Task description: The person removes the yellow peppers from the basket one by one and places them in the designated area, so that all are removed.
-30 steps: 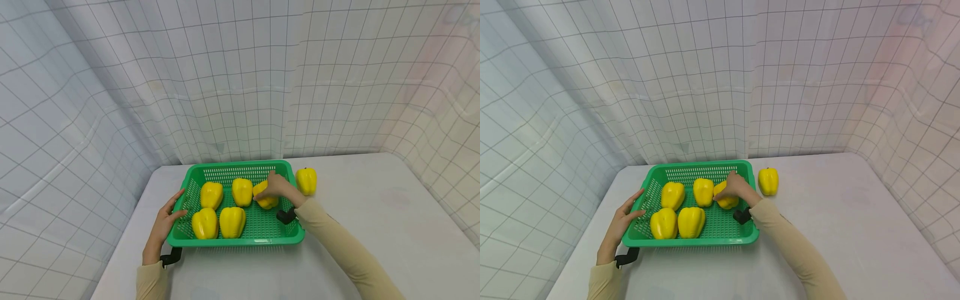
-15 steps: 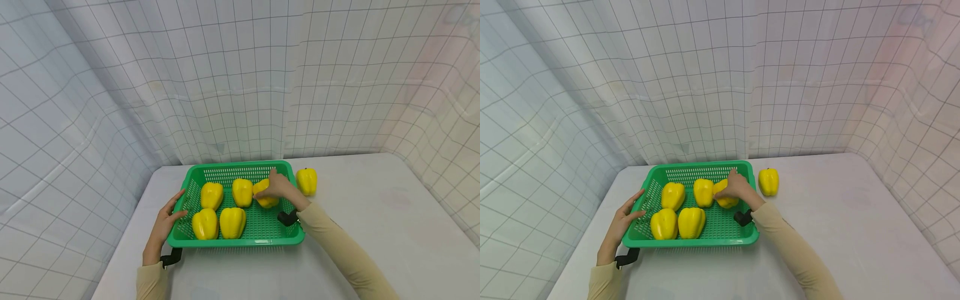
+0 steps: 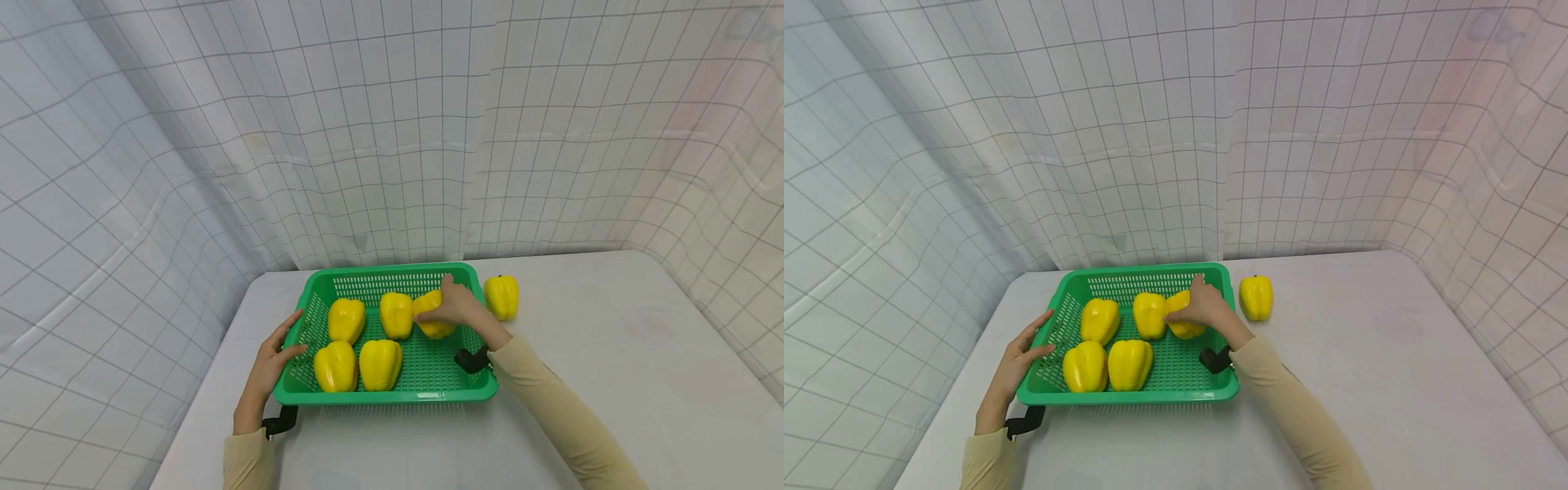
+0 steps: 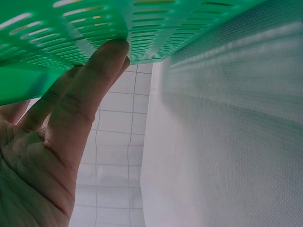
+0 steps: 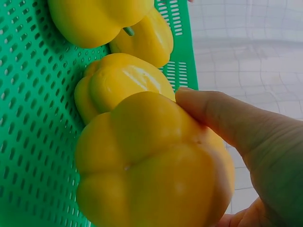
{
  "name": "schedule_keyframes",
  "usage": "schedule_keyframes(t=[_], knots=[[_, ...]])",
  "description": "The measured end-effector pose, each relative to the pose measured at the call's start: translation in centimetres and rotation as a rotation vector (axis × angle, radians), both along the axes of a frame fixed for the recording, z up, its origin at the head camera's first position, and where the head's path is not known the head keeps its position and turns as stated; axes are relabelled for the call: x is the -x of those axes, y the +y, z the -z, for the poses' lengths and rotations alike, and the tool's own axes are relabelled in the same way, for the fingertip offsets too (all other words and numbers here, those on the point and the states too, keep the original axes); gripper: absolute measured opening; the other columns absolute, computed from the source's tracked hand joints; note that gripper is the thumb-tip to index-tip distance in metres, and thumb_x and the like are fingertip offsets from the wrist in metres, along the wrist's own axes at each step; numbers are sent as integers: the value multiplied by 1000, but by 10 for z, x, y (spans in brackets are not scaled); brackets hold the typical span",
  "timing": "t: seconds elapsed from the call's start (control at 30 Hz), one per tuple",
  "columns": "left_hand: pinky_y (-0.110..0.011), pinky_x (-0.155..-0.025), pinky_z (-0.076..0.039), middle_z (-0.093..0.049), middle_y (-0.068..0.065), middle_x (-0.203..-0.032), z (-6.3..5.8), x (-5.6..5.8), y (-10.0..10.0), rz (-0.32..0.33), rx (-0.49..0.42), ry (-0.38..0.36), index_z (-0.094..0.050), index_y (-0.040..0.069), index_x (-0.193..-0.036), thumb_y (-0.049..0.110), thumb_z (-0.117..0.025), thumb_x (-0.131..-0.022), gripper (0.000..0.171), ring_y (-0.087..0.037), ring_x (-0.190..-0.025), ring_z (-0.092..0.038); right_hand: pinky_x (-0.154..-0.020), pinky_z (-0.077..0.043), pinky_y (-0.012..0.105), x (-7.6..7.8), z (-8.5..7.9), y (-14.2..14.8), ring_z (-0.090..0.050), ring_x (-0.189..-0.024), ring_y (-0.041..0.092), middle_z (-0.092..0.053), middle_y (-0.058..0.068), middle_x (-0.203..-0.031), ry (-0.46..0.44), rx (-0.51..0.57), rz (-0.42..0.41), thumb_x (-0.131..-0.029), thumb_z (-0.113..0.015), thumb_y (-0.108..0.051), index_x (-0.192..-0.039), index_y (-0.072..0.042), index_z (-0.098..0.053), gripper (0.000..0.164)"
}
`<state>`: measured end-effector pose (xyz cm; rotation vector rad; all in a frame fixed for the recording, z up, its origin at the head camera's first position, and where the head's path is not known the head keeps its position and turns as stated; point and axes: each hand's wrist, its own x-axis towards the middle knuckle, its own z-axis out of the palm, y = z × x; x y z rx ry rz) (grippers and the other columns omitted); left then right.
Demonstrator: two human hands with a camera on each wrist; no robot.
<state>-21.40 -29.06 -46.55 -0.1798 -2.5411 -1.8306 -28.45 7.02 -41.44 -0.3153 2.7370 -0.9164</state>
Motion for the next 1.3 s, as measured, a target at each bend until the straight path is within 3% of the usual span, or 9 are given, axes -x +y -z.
schedule_keyframes(t=[0.27, 0.63, 1.0, 1.3], knots=[[-28, -77, -50, -36, -18, -146, 0, -1, 0, 2, -6, 2, -34, 18, -149, 9, -58, -93, 63, -33, -110, -50, -69, -49, 35, -3, -3, 1, -57, -78, 23, -60, 20, -102, 13, -7, 15, -76, -74, -51, -145, 14, -10, 114], [-27, -78, -49, -35, -17, -147, 0, -1, -1, 0, 1, 0, -34, 18, -149, 10, -58, -93, 63, -29, -111, -49, -60, -47, 32, -7, -7, 3, -55, -70, 23, -57, 14, -87, 43, 34, 41, -75, -75, -49, -140, 12, -20, 104], [-28, -78, -50, -34, -17, -147, 0, -1, 0, 15, -13, 12, -33, 17, -150, 9, -58, -93, 63, -30, -111, -50, -53, -42, 29, -10, -9, 9, -48, -61, 19, -51, 10, -77, 108, 112, 17, -74, -77, -47, -117, 3, -35, 79], [-28, -78, -50, -36, -17, -146, 0, -1, -1, 5, 0, 13, -33, 18, -150, 9, -58, -93, 62, -33, -111, -49, -55, -43, 30, -11, -11, 11, -50, -65, 20, -54, 10, -80, 133, 156, 23, -73, -77, -48, -118, 2, -37, 78]])
